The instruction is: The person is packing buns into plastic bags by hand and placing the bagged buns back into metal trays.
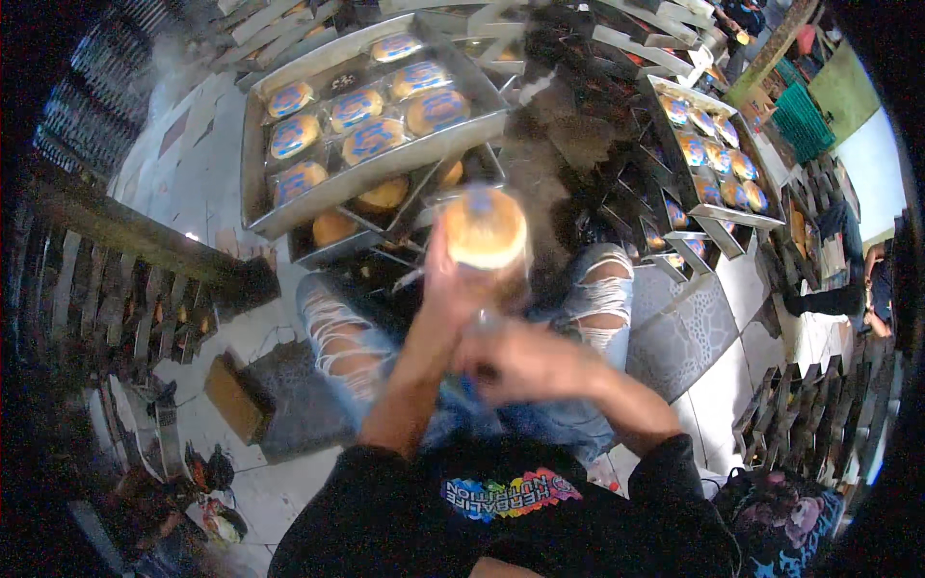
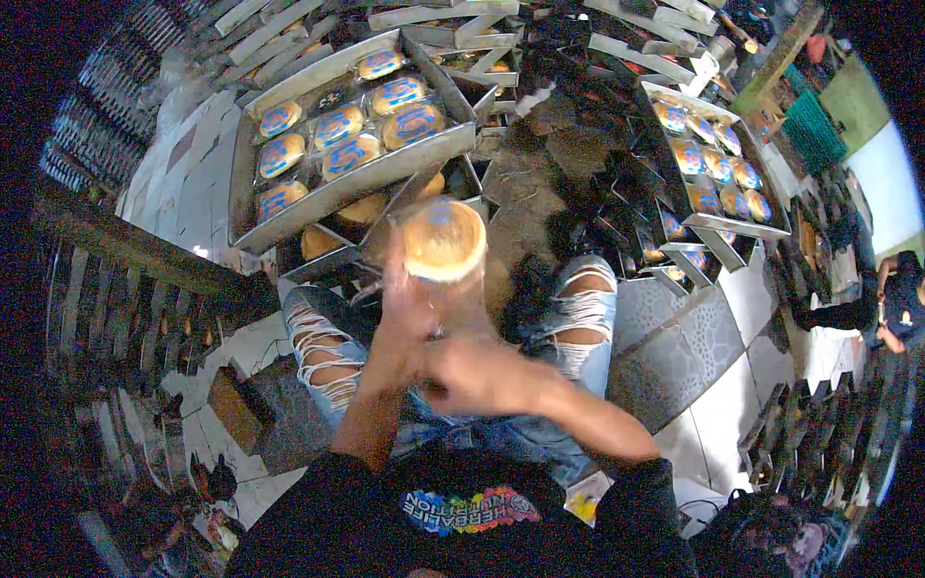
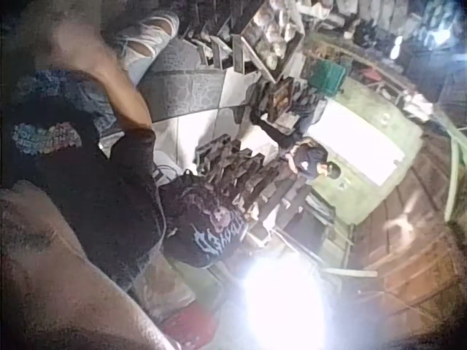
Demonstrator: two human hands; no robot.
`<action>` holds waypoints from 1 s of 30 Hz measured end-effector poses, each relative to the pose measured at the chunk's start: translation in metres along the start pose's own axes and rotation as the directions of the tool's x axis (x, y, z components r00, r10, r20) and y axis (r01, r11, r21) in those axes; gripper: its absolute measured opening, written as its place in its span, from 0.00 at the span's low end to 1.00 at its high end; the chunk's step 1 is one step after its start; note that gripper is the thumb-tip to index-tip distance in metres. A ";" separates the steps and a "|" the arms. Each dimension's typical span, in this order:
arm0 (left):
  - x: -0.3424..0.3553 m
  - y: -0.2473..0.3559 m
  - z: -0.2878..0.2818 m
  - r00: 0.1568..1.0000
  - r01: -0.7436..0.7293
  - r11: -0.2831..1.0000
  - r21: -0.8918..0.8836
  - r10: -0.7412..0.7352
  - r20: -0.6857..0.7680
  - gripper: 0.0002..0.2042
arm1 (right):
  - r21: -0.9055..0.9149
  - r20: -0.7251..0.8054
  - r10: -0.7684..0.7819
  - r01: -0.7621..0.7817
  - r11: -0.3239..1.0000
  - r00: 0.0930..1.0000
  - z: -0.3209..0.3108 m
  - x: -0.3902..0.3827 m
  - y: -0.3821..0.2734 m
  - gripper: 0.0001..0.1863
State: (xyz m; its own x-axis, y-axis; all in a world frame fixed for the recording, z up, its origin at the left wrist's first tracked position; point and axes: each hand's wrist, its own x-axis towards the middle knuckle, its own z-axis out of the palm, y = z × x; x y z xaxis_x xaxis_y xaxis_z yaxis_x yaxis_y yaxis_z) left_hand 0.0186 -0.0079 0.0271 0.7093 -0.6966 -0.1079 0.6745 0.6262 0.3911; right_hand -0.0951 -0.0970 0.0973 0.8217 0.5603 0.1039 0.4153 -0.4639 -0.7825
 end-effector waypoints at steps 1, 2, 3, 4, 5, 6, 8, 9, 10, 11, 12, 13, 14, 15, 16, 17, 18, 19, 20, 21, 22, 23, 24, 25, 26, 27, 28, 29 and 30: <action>0.007 -0.001 -0.001 0.999 0.017 0.994 -0.107 -0.023 -0.048 0.34 | 0.314 0.290 -0.061 -0.035 0.949 0.955 -0.002 -0.007 -0.014 0.15; 0.012 0.004 0.001 0.997 0.046 0.982 -0.184 -0.057 -0.050 0.35 | 0.329 0.135 -0.170 0.118 0.937 0.976 -0.003 -0.016 -0.021 0.14; 0.015 0.006 0.002 0.995 0.074 0.963 -0.259 -0.090 -0.050 0.36 | 0.321 -0.023 -0.276 0.269 0.908 0.961 -0.006 -0.027 -0.022 0.14; 0.014 0.004 0.008 0.994 0.082 0.961 -0.264 -0.098 -0.047 0.36 | 0.189 -0.230 -0.120 0.166 0.968 0.966 -0.014 -0.042 -0.017 0.13; 0.011 0.000 0.015 0.991 0.119 0.969 -0.215 -0.129 -0.031 0.36 | 0.085 -0.441 0.009 0.031 0.996 0.897 -0.023 -0.052 -0.013 0.12; 0.009 -0.004 0.020 0.987 0.156 0.974 -0.164 -0.161 -0.018 0.37 | 0.051 -0.528 0.152 -0.147 0.988 0.836 -0.030 -0.055 -0.017 0.17; 0.011 -0.015 0.025 0.981 0.179 0.975 -0.128 -0.187 -0.053 0.37 | 0.075 -0.585 0.256 -0.263 0.962 0.769 -0.025 -0.048 -0.021 0.23; 0.011 -0.019 0.027 0.977 0.184 0.979 -0.089 -0.192 -0.091 0.36 | 0.107 -0.548 0.338 -0.337 0.935 0.765 -0.021 -0.043 -0.023 0.26; 0.010 -0.022 0.035 0.985 0.165 0.986 -0.017 -0.165 -0.047 0.36 | -0.019 -0.594 0.270 -0.348 0.937 0.758 -0.011 -0.038 -0.014 0.28; 0.010 -0.028 0.043 0.983 0.176 0.984 -0.020 -0.177 -0.043 0.36 | -0.017 -0.599 0.278 -0.359 0.933 0.751 -0.006 -0.035 -0.007 0.28; 0.010 -0.034 0.051 0.986 0.143 0.986 0.089 -0.135 -0.095 0.36 | -0.026 -0.604 0.329 -0.430 0.902 0.726 -0.002 -0.031 0.000 0.29; 0.009 -0.036 0.054 0.986 0.105 0.973 0.204 -0.076 -0.145 0.37 | -0.034 -0.606 0.371 -0.489 0.872 0.704 0.002 -0.029 0.007 0.30; 0.011 -0.037 0.047 0.980 0.150 0.956 0.252 -0.109 -0.170 0.35 | -0.073 -0.637 0.283 -0.422 0.904 0.717 0.004 -0.031 0.014 0.30; 0.012 -0.037 0.042 0.979 0.151 0.955 0.253 -0.109 -0.172 0.35 | -0.070 -0.638 0.284 -0.421 0.904 0.716 0.001 -0.039 0.013 0.30; 0.011 -0.029 0.038 0.982 0.162 0.969 0.187 -0.139 -0.127 0.34 | 0.129 -0.559 0.327 -0.310 0.942 0.762 -0.008 -0.045 0.005 0.29; 0.010 -0.026 0.034 0.982 0.182 0.976 0.117 -0.174 -0.077 0.33 | 0.330 -0.472 0.353 -0.209 0.921 0.808 -0.016 -0.055 -0.003 0.28; 0.009 -0.023 0.046 0.989 0.078 0.979 0.186 -0.052 -0.139 0.35 | 0.555 -0.310 0.378 -0.156 0.817 0.872 -0.021 -0.068 -0.014 0.27; 0.013 -0.023 0.033 0.989 0.073 0.979 0.189 -0.047 -0.139 0.35 | 0.751 -0.097 0.201 -0.061 0.658 0.975 -0.029 -0.083 -0.021 0.27; 0.023 -0.025 0.008 0.997 -0.046 0.920 0.389 0.064 -0.033 0.34 | 0.747 -0.159 0.202 -0.016 0.665 0.966 -0.029 -0.087 -0.030 0.28; 0.030 -0.026 -0.006 0.985 -0.171 0.813 0.556 0.144 0.092 0.34 | 0.740 -0.221 0.209 0.025 0.672 0.953 -0.027 -0.091 -0.037 0.28; 0.025 -0.018 0.018 0.991 0.125 0.991 -0.036 -0.123 0.047 0.34 | 0.558 -0.424 0.378 -0.092 0.825 0.823 -0.018 -0.093 -0.037 0.29; 0.024 -0.018 0.019 0.990 0.135 0.990 -0.040 -0.134 0.046 0.34 | 0.483 -0.593 0.408 -0.099 0.870 0.694 -0.011 -0.086 -0.031 0.30; 0.023 -0.020 0.020 0.984 0.164 0.986 -0.025 -0.162 0.070 0.34 | 0.431 -0.623 0.419 -0.156 0.888 0.661 -0.011 -0.078 -0.032 0.30; 0.023 -0.018 0.022 0.979 0.183 0.983 -0.003 -0.182 0.094 0.33 | 0.378 -0.653 0.418 -0.207 0.903 0.632 -0.013 -0.067 -0.031 0.30; 0.023 -0.022 0.033 0.991 0.131 0.983 0.126 -0.130 -0.016 0.34 | 0.380 -0.595 0.487 -0.309 0.872 0.640 -0.011 -0.060 -0.030 0.31; 0.021 -0.023 0.042 0.991 0.131 0.983 0.126 -0.130 -0.015 0.34 | 0.375 -0.536 0.554 -0.409 0.832 0.637 -0.008 -0.053 -0.025 0.32; 0.018 -0.023 0.051 0.992 0.124 0.983 0.138 -0.119 -0.048 0.34 | 0.107 -0.651 0.341 -0.363 0.926 0.678 -0.003 -0.041 -0.016 0.35; 0.017 -0.025 0.055 0.991 0.118 0.982 0.149 -0.107 -0.080 0.34 | 0.105 -0.651 0.340 -0.363 0.926 0.679 0.003 -0.035 -0.008 0.35; 0.018 -0.028 0.056 0.981 0.133 0.971 0.201 -0.100 -0.167 0.34 | 0.101 -0.652 0.360 -0.394 0.913 0.667 0.009 -0.030 0.000 0.34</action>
State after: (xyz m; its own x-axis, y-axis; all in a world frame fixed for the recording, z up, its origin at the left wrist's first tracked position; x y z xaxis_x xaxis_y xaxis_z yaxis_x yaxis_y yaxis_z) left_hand 0.0013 -0.0573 0.0651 0.6626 -0.6873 -0.2977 0.7079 0.4449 0.5486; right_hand -0.1237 -0.1077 0.0889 0.9523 -0.2404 0.1879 0.0160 -0.5757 -0.8175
